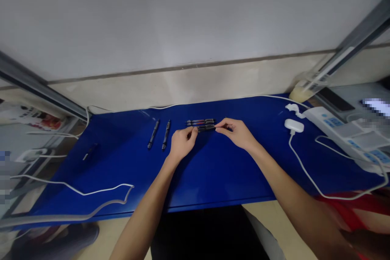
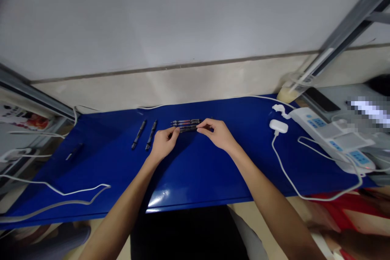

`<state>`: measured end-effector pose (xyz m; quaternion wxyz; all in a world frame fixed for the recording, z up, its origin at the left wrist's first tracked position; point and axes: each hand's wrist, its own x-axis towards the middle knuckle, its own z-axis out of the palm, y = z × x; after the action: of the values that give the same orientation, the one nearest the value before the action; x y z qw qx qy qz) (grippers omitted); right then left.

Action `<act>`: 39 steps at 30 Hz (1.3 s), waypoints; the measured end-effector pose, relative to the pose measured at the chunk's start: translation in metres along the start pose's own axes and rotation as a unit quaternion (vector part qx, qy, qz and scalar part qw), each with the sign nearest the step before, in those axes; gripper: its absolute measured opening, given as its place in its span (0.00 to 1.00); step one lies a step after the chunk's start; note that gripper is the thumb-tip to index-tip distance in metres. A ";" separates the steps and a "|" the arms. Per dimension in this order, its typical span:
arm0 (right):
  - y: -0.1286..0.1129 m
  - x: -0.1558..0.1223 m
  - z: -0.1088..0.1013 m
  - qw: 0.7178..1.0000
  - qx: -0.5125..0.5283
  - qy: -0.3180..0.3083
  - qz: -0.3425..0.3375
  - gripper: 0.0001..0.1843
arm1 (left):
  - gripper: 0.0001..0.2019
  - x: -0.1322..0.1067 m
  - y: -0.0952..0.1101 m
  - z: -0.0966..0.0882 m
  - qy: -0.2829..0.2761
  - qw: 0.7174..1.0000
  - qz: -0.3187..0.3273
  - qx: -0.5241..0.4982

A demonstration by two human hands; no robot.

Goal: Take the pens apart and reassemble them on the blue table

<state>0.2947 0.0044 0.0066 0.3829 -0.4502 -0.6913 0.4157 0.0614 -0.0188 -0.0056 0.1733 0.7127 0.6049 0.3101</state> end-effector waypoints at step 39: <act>-0.007 -0.013 0.037 0.994 -0.048 -0.093 -0.015 0.29 | 0.29 -0.009 0.004 0.007 -0.078 0.985 0.099 0.117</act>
<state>0.2631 -0.0183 -0.0021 0.3011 -0.4176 -0.7495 0.4161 0.0684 -0.0275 -0.0105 0.1037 0.8064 0.5483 0.1958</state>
